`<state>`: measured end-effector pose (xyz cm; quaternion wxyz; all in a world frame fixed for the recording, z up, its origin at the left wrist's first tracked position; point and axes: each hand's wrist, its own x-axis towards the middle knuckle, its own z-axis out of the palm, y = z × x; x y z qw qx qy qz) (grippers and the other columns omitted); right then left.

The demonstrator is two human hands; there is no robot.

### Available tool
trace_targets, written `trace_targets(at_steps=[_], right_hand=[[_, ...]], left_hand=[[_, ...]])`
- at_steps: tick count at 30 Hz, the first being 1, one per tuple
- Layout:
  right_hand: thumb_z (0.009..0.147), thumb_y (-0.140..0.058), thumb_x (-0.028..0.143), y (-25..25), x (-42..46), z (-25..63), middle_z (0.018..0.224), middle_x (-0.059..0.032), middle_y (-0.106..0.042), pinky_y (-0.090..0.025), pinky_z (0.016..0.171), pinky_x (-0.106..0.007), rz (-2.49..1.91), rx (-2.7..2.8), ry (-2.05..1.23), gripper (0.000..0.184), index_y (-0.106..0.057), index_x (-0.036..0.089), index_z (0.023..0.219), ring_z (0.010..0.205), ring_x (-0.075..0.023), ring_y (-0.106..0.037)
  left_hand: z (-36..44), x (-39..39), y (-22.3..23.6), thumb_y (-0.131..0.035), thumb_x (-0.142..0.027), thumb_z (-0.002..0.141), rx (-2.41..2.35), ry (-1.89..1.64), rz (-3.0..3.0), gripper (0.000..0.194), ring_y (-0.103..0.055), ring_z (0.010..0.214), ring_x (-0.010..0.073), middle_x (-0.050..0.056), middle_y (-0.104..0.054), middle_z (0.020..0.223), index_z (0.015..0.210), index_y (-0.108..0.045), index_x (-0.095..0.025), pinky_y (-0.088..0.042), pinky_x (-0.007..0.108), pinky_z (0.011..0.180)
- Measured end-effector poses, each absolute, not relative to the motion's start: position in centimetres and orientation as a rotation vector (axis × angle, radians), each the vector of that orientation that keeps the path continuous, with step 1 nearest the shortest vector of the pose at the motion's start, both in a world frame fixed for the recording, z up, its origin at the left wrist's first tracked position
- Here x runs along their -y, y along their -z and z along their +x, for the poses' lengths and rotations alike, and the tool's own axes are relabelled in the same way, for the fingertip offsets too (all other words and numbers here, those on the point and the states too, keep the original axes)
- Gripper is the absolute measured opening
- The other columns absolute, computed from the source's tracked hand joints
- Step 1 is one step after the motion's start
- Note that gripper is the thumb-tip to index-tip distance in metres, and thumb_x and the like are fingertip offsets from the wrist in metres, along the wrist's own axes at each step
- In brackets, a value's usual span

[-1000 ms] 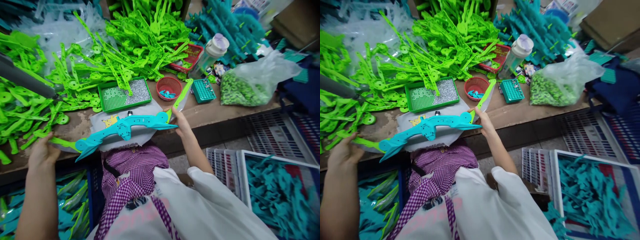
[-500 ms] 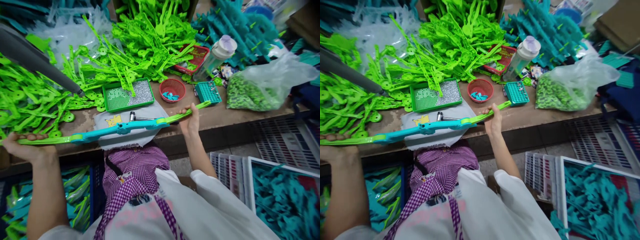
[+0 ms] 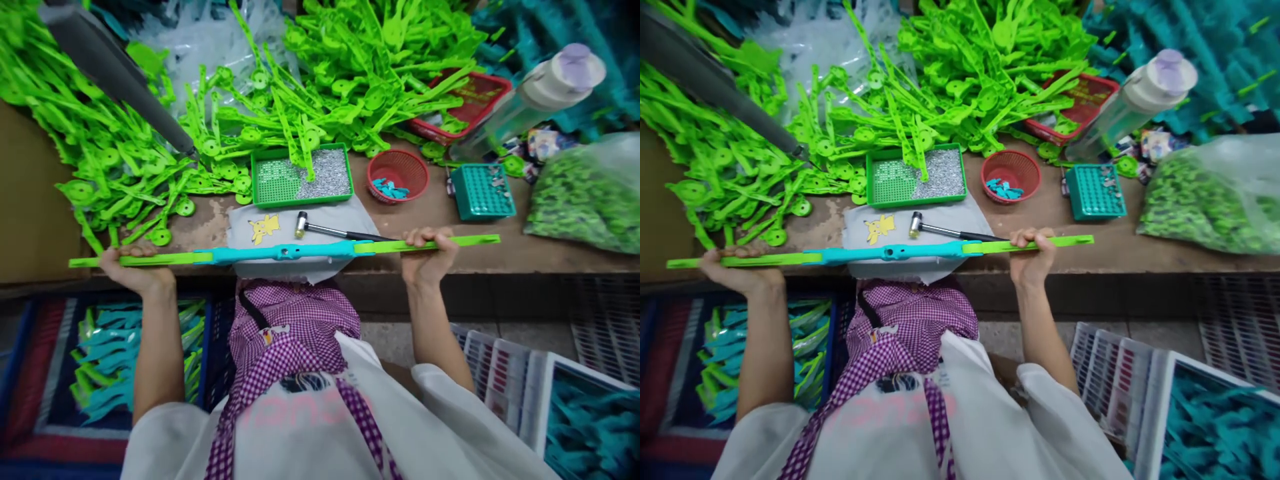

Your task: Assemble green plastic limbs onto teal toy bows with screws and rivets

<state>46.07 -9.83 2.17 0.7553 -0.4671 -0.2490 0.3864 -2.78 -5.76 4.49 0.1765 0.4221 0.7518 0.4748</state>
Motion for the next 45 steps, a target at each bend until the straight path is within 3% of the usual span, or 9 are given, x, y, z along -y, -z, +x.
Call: trace_targets(at_steps=[5,9,15,25,31,33,36,41,45], right_hand=[[0.070,-0.060,0.044,-1.9,10.0,46.5,0.050,0.0077,-0.037,-0.039,0.058,-0.027,-1.058,0.639,-0.828,0.041,-0.027,0.020,0.060,0.049,-0.0078,-0.042],[0.071,-0.057,0.043,-1.7,10.2,46.4,0.050,0.0075,-0.034,-0.037,0.057,-0.028,-1.060,0.671,-0.805,0.041,-0.026,0.019,0.060,0.048,-0.0083,-0.040],[0.069,-0.059,0.039,-1.7,10.6,46.3,0.049,0.0075,-0.037,-0.040,0.060,-0.028,-1.013,0.657,-0.812,0.035,-0.032,0.020,0.059,0.049,-0.0095,-0.043],[0.070,-0.066,0.067,-1.0,12.0,48.5,0.068,0.0017,-0.066,-0.052,0.075,-0.035,-1.306,0.726,-0.791,0.042,-0.063,0.026,0.074,0.070,-0.0183,-0.065],[0.086,-0.066,0.060,-4.2,19.3,46.2,0.048,0.0004,-0.059,-0.041,0.052,-0.033,-1.963,1.323,-0.678,0.049,-0.060,0.024,0.054,0.046,-0.0170,-0.053],[0.092,-0.063,0.054,-5.1,18.9,43.0,0.079,-0.0041,-0.077,-0.052,0.071,-0.037,-1.691,1.557,-0.580,0.031,-0.074,0.027,0.081,0.073,-0.0228,-0.070],[0.096,-0.060,0.049,-4.9,15.3,38.9,0.120,-0.0084,-0.077,-0.046,0.102,-0.044,-1.383,1.984,-0.475,0.034,-0.072,0.027,0.119,0.111,-0.0265,-0.070],[0.103,-0.048,0.045,-2.8,10.7,37.1,0.103,-0.0061,-0.080,-0.040,0.103,-0.040,-1.346,2.224,-0.441,0.033,-0.072,0.025,0.111,0.092,-0.0197,-0.071],[0.103,-0.041,0.052,-5.4,8.5,38.3,0.093,-0.0036,-0.078,-0.037,0.111,-0.045,-1.325,2.230,-0.448,0.040,-0.072,0.027,0.106,0.087,-0.0198,-0.069]], left_hand=[[-3.3,9.2,-3.3,-0.028,-0.048,0.079,-2.248,-1.770,0.940,0.028,-0.050,0.088,0.0193,0.000,-0.035,0.089,0.091,-0.014,-0.026,-0.045,0.036,0.077],[0.2,13.3,-2.5,-0.034,-0.049,0.083,-2.479,-2.211,1.310,0.031,-0.054,0.098,0.0247,0.006,-0.041,0.103,0.102,-0.025,-0.026,-0.047,0.046,0.087],[9.1,12.6,-3.2,-0.070,-0.053,0.085,-1.744,-0.760,2.454,0.062,-0.058,0.120,0.0356,0.016,-0.062,0.128,0.135,-0.051,-0.024,-0.040,0.055,0.103],[8.5,8.7,-4.4,-0.058,-0.031,0.096,-1.514,-0.387,2.635,0.027,-0.070,0.101,0.0287,0.011,-0.077,0.110,0.116,-0.073,-0.022,-0.047,0.043,0.090],[8.4,8.8,-4.0,-0.060,-0.023,0.090,-1.483,-0.420,2.592,0.026,-0.072,0.097,0.0258,0.007,-0.078,0.106,0.111,-0.075,-0.028,-0.049,0.041,0.088],[8.3,8.8,-4.0,-0.060,-0.023,0.090,-1.481,-0.433,2.604,0.026,-0.072,0.097,0.0256,0.007,-0.078,0.105,0.110,-0.076,-0.028,-0.049,0.041,0.088],[8.2,8.9,-4.0,-0.060,-0.021,0.091,-1.457,-0.448,2.626,0.027,-0.072,0.097,0.0257,0.007,-0.078,0.105,0.112,-0.076,-0.027,-0.049,0.041,0.088],[8.3,9.1,-4.0,-0.061,-0.020,0.090,-1.474,-0.429,2.568,0.029,-0.072,0.099,0.0262,0.008,-0.078,0.107,0.115,-0.076,-0.027,-0.051,0.042,0.090],[7.8,8.5,-5.9,-0.068,-0.044,0.091,-1.458,-0.430,2.411,0.038,-0.072,0.100,0.0287,0.012,-0.078,0.111,0.122,-0.073,-0.023,-0.053,0.043,0.089]])
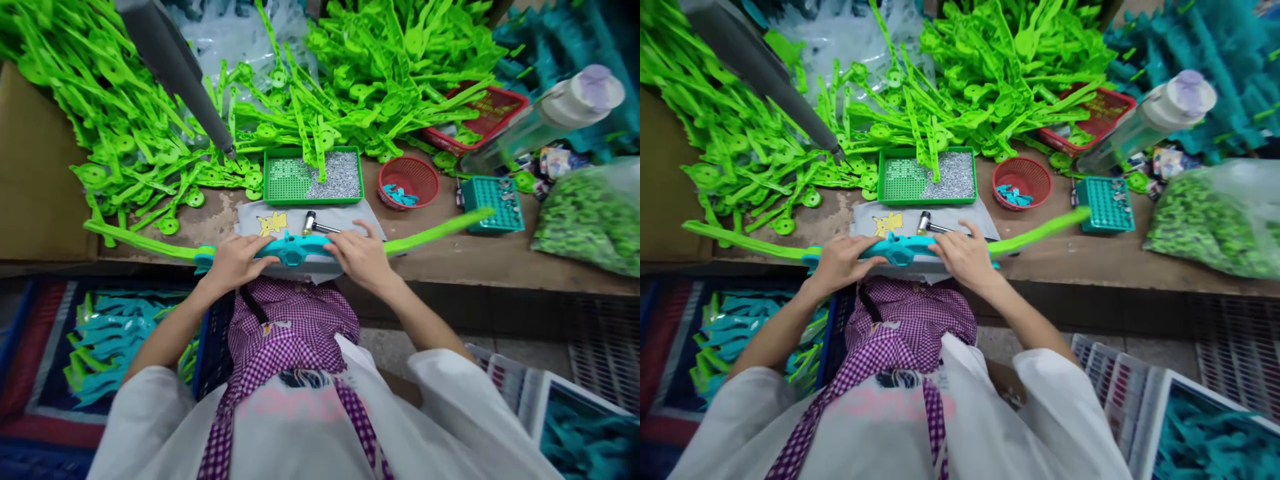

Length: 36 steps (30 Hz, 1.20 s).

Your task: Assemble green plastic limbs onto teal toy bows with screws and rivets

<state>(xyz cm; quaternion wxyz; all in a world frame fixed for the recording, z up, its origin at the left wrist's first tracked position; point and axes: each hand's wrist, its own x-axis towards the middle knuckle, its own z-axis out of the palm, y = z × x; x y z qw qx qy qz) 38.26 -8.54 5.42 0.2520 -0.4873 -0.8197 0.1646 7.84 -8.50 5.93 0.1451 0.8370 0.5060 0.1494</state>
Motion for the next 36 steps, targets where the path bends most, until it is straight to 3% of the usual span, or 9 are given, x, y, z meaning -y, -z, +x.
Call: trace_targets(at_steps=[3,6,10,13,19,25,28,32,36], right_hand=[[0.102,-0.042,0.054,-10.0,7.5,39.7,0.111,-0.0017,-0.077,-0.034,0.116,-0.051,-1.230,2.105,-0.289,0.038,-0.069,0.033,0.119,0.109,-0.0232,-0.068],[0.102,-0.047,0.047,-12.7,7.6,40.5,0.118,-0.0025,-0.076,-0.035,0.117,-0.052,-1.142,1.892,-0.009,0.031,-0.067,0.034,0.121,0.118,-0.0248,-0.068],[0.096,-0.059,0.050,-11.0,6.6,40.1,0.128,-0.0039,-0.073,-0.028,0.122,-0.058,-1.220,2.067,-0.101,0.032,-0.068,0.034,0.122,0.130,-0.0292,-0.062],[0.097,-0.058,0.048,-9.6,4.7,40.1,0.136,-0.0066,-0.069,-0.024,0.122,-0.063,-1.277,2.104,-0.140,0.036,-0.066,0.032,0.129,0.139,-0.0305,-0.055],[0.096,-0.061,0.044,-10.4,0.8,41.7,0.127,-0.0043,-0.074,-0.030,0.117,-0.057,-1.136,2.169,-0.103,0.028,-0.071,0.036,0.121,0.128,-0.0270,-0.064],[0.096,-0.059,0.030,-9.0,-2.4,42.3,0.115,-0.0085,-0.078,-0.044,0.097,-0.040,-0.858,2.361,0.386,0.027,-0.072,0.028,0.120,0.112,-0.0201,-0.070],[0.096,-0.058,0.024,-9.5,-2.3,42.2,0.115,-0.0092,-0.077,-0.044,0.096,-0.036,-0.773,2.412,0.574,0.031,-0.068,0.025,0.126,0.113,-0.0183,-0.069],[0.097,-0.056,0.023,-11.1,-1.6,42.3,0.107,-0.0101,-0.075,-0.048,0.096,-0.036,-0.649,2.323,0.691,0.034,-0.064,0.023,0.130,0.108,-0.0201,-0.068],[0.100,-0.055,0.030,-12.5,-1.8,42.3,0.103,-0.0109,-0.074,-0.047,0.100,-0.038,-0.741,2.317,0.634,0.028,-0.068,0.023,0.123,0.106,-0.0195,-0.068]], left_hand=[[6.7,7.0,-9.0,-0.064,-0.059,0.090,-1.361,-0.354,2.130,0.050,-0.073,0.089,0.0266,0.011,-0.079,0.104,0.122,-0.073,-0.021,-0.056,0.039,0.078],[5.6,4.8,-11.8,-0.057,-0.060,0.093,-1.210,-0.164,1.850,0.048,-0.070,0.070,0.0230,0.010,-0.076,0.082,0.109,-0.079,-0.020,-0.056,0.036,0.063],[5.1,2.0,-13.0,-0.058,-0.052,0.095,-1.414,-0.042,1.780,0.039,-0.067,0.064,0.0219,0.010,-0.072,0.072,0.090,-0.082,-0.022,-0.057,0.038,0.061],[5.1,0.8,-12.5,-0.063,-0.047,0.094,-1.475,-0.101,1.969,0.032,-0.068,0.067,0.0225,0.009,-0.072,0.071,0.087,-0.083,-0.023,-0.058,0.040,0.063],[5.1,0.7,-12.6,-0.054,-0.039,0.100,-1.330,-0.057,1.943,0.033,-0.068,0.068,0.0188,0.007,-0.074,0.076,0.096,-0.083,-0.024,-0.057,0.038,0.066],[5.1,0.9,-12.7,-0.059,-0.039,0.096,-1.394,-0.141,1.886,0.031,-0.072,0.082,0.0206,0.007,-0.076,0.081,0.094,-0.082,-0.020,-0.058,0.039,0.080],[3.6,1.2,-13.5,-0.055,-0.044,0.096,-1.323,-0.106,1.889,0.034,-0.072,0.090,0.0212,0.008,-0.078,0.093,0.103,-0.081,-0.022,-0.057,0.037,0.086],[-0.6,3.7,-17.1,-0.054,-0.052,0.096,-1.219,-0.096,2.055,0.047,-0.069,0.109,0.0203,0.008,-0.074,0.125,0.133,-0.067,-0.025,-0.055,0.032,0.091],[-3.5,8.5,-19.0,-0.058,-0.067,0.090,-1.442,-0.208,2.297,0.063,-0.069,0.115,0.0265,0.008,-0.072,0.128,0.137,-0.063,-0.026,-0.054,0.037,0.096]])
